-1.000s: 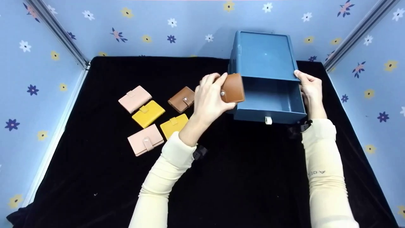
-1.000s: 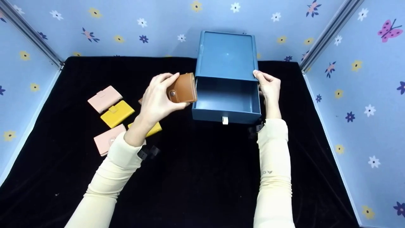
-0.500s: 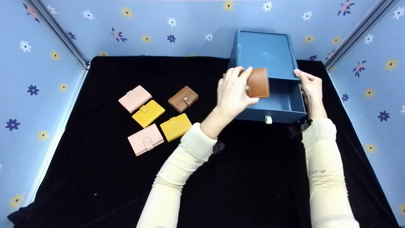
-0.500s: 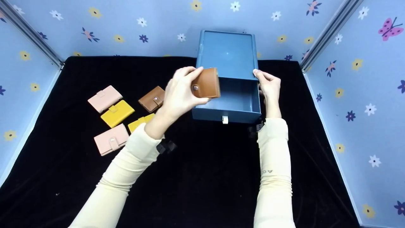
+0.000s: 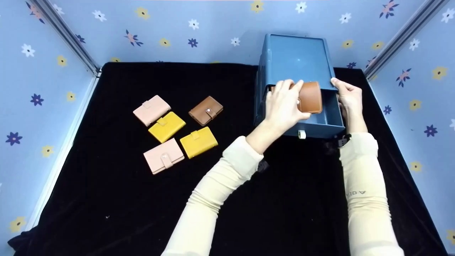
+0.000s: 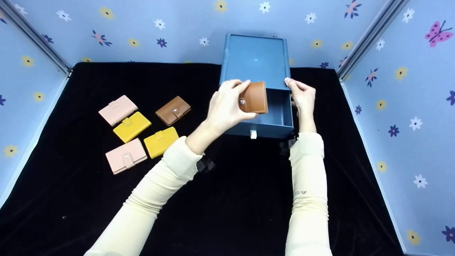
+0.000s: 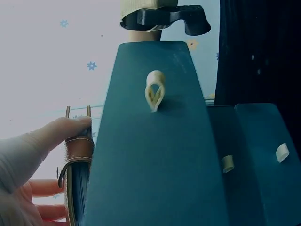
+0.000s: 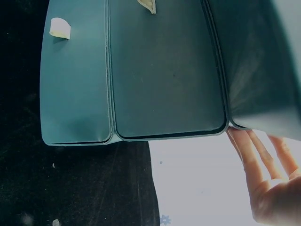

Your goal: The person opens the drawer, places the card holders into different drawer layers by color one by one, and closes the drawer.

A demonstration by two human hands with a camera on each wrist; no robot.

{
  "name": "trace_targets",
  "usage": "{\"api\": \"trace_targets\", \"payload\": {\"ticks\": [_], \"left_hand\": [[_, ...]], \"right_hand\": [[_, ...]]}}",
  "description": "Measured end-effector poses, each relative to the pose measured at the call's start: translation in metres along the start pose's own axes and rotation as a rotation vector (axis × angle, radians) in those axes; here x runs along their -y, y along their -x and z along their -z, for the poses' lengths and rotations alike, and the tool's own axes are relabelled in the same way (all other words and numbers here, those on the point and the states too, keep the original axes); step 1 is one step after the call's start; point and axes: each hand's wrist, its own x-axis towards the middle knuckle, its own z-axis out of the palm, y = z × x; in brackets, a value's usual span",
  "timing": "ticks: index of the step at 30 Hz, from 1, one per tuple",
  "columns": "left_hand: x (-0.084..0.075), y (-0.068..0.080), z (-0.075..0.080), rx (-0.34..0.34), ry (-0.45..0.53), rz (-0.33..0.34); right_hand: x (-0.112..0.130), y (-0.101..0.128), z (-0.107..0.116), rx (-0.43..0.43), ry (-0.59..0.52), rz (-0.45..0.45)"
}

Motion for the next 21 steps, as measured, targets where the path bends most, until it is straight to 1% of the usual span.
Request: {"api": "trace_targets", "payload": {"ticks": [4,9,11,14,16,21], "left_hand": [[-0.003,-0.003,-0.007,0.016,0.004,0.018],[-0.004,-0.006,-0.016,0.065,0.005,0.047],[-0.003,-0.008,-0.019,0.087,0.022,0.058],[-0.002,-0.009,-0.021,0.099,0.035,0.060],[-0.001,-0.009,-0.020,0.087,0.047,0.050],[0.002,-0.007,-0.016,0.032,0.064,0.004]], "right_hand": [[0.001,0.001,0.000,-0.005,0.002,0.002],[0.001,0.002,0.000,-0.009,0.006,0.010],[0.001,0.001,0.000,-0.011,0.006,0.011],[0.000,0.001,-0.001,-0.007,0.003,0.009],[0.000,0.001,0.000,-0.003,-0.006,-0.001],[0.001,0.001,0.000,-0.008,-0.008,-0.012]]}}
